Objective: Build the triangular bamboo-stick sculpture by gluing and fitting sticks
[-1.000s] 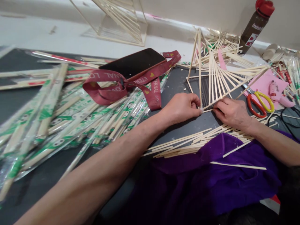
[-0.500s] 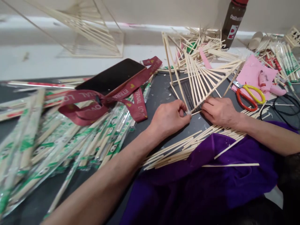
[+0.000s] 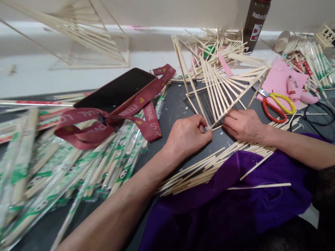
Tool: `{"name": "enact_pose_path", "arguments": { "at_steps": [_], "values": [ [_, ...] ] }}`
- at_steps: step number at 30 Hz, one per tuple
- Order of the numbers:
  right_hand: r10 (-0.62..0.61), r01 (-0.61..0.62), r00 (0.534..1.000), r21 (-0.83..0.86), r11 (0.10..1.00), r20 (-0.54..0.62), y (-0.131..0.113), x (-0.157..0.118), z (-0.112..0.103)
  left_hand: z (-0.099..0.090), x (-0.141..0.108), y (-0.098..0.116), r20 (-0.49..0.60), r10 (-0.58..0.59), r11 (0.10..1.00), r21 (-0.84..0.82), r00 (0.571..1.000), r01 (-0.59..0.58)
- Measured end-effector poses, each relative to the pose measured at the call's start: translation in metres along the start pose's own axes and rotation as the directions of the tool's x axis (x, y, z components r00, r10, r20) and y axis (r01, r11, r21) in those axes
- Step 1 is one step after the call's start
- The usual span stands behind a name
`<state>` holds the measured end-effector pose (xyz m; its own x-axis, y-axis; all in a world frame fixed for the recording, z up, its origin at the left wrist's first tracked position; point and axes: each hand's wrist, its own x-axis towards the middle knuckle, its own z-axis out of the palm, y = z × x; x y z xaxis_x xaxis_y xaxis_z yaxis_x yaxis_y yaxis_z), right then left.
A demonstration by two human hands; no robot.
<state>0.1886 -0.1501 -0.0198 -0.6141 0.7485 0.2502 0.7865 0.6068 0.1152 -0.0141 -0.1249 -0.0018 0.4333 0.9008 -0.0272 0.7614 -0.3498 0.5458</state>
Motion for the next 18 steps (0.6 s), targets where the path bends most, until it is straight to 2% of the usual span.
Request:
{"name": "enact_pose_path", "arguments": {
  "at_steps": [5,8,10,12,14,16,18],
  "values": [
    [0.015,-0.015,1.000,0.024,1.000,0.023,-0.003,0.002,-0.001,0.000,0.000,-0.001,0.002,-0.008,1.000,0.013,1.000,0.008],
    [-0.025,0.025,1.000,0.038,0.999,0.012,-0.002,-0.002,-0.013,0.000,0.000,-0.002,0.007,-0.027,0.999,0.017,1.000,0.027],
    [-0.016,0.023,0.998,0.125,0.992,-0.055,0.004,-0.009,-0.026,0.000,-0.001,-0.002,0.013,-0.035,0.999,0.011,0.999,0.034],
    [0.097,-0.056,0.984,0.256,0.965,-0.152,0.016,-0.018,-0.038,0.000,0.000,-0.003,0.021,-0.035,0.999,0.006,0.999,0.035],
    [0.289,-0.205,0.940,0.377,0.903,-0.181,0.033,-0.027,-0.043,-0.001,0.000,-0.004,0.031,-0.036,0.999,0.007,0.999,0.036],
    [0.442,-0.360,0.894,0.468,0.807,-0.073,0.051,-0.036,-0.039,-0.001,0.001,-0.004,0.039,-0.045,0.999,0.010,0.998,0.044],
    [0.507,-0.469,0.858,0.533,0.704,0.085,0.065,-0.042,-0.030,-0.001,0.002,-0.004,0.045,-0.057,0.998,0.017,0.997,0.056]
  ]
}}
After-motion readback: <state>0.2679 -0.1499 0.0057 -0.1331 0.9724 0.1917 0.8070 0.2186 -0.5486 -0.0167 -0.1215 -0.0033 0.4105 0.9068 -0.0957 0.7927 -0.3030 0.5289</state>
